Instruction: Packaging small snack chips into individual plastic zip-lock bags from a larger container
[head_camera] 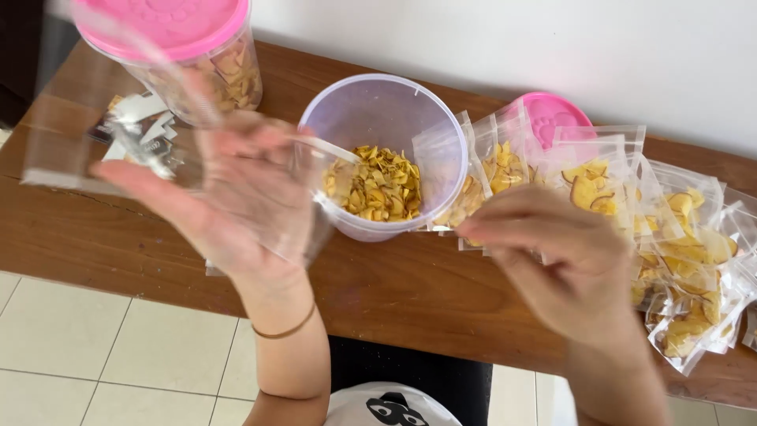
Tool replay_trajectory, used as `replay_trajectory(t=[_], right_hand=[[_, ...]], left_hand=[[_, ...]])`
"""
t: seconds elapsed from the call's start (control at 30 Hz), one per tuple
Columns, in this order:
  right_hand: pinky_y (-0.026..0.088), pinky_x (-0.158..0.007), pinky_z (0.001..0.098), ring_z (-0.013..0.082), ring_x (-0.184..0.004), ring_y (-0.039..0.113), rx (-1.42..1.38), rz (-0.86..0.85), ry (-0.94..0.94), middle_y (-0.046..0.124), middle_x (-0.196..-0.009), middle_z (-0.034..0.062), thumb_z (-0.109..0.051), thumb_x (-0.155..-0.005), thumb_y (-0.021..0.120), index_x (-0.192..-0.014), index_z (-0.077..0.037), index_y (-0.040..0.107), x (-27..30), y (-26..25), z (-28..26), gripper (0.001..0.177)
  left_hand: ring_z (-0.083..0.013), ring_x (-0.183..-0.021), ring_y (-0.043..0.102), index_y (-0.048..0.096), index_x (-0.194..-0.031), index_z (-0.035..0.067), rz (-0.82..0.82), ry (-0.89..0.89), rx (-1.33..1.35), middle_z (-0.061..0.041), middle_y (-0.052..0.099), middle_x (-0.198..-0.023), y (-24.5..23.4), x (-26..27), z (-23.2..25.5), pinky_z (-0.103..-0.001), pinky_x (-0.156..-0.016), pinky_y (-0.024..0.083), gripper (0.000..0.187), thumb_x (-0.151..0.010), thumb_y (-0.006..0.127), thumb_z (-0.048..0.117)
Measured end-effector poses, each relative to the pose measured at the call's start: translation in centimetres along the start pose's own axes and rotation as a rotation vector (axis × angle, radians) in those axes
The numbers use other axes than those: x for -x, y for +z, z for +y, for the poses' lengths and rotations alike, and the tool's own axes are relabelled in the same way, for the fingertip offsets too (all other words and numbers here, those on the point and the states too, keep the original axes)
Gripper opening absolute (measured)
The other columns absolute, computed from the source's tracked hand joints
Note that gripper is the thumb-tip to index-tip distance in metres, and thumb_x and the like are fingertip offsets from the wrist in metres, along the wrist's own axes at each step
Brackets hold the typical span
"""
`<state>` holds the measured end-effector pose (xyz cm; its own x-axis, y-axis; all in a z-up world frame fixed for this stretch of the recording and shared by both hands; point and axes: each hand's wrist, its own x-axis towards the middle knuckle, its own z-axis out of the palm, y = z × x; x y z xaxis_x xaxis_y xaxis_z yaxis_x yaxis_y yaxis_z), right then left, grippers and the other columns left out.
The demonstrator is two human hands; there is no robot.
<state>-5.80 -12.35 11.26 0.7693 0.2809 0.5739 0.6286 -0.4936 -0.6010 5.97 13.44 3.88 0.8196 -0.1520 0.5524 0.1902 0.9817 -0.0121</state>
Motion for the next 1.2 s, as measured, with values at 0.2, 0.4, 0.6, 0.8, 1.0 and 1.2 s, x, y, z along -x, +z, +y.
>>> replay_trajectory(t=[0.2,0.4,0.6,0.8,1.0,1.2], right_hand=[[0.05,-0.078,0.0378,0.0243,-0.09,0.066,0.474,-0.274,0.056,0.073,-0.102,0.0073,-0.006,-0.1,0.065,-0.118,-0.006,0.074,-7.9,0.9,4.5,0.02],[0.056,-0.085,0.0458,0.027,-0.102,0.064,0.732,-0.802,0.236,0.073,-0.097,-0.0001,-0.018,-0.099,0.059,-0.103,-0.019,0.077,-10.1,6.6,14.1,0.018],[0.043,-0.047,0.0408,0.0266,-0.058,0.053,0.79,-1.154,0.099,0.057,-0.063,0.0072,0.013,-0.079,0.053,-0.068,-0.009,0.055,-10.8,12.1,17.8,0.025],[0.05,-0.072,0.0428,0.0228,-0.085,0.055,0.628,-1.431,0.25,0.057,-0.087,0.0032,0.009,-0.085,0.061,-0.083,-0.012,0.066,-12.3,13.5,16.1,0.021],[0.055,-0.075,0.0405,0.0222,-0.093,0.064,0.587,-1.507,0.256,0.07,-0.101,-0.0004,-0.019,-0.084,0.083,-0.107,-0.017,0.074,-12.0,13.8,16.1,0.025],[0.05,-0.081,0.0392,0.0183,-0.077,0.067,0.56,-1.34,0.002,0.071,-0.085,-0.0054,-0.014,-0.084,0.075,-0.099,-0.024,0.08,-11.0,13.5,16.2,0.019]], left_hand=[[-0.0161,-0.069,0.069,0.062,-0.062,0.008,0.56,0.227,0.023,0.003,0.06,-0.061,3.0,-5.8,1.7,-0.03,-0.082,0.058,0.041,-0.054,0.084,0.041],[-0.024,-0.094,0.068,0.074,-0.094,0.006,0.629,0.139,0.2,-0.003,0.071,-0.091,1.7,-6.4,2.0,-0.042,-0.098,0.059,0.047,-0.065,0.085,0.041],[-0.0211,-0.115,0.064,0.074,-0.105,0.008,0.549,0.024,0.356,-0.003,0.07,-0.114,0.0,-6.9,3.1,-0.04,-0.12,0.054,0.05,-0.076,0.082,0.048],[-0.0153,-0.129,0.066,0.075,-0.121,0.005,0.442,-0.007,0.377,-0.002,0.074,-0.123,-1.1,-6.4,4.0,-0.035,-0.131,0.052,0.053,-0.09,0.082,0.048],[-0.0205,-0.131,0.067,0.075,-0.125,0.005,0.49,0.002,0.461,-0.002,0.073,-0.131,-1.5,-6.4,4.0,-0.038,-0.123,0.057,0.059,-0.092,0.082,0.053],[-0.0234,-0.14,0.064,0.075,-0.124,0.002,0.458,-0.058,0.415,-0.01,0.072,-0.135,-3.3,-6.9,3.0,-0.044,-0.137,0.047,0.06,-0.092,0.08,0.053]])
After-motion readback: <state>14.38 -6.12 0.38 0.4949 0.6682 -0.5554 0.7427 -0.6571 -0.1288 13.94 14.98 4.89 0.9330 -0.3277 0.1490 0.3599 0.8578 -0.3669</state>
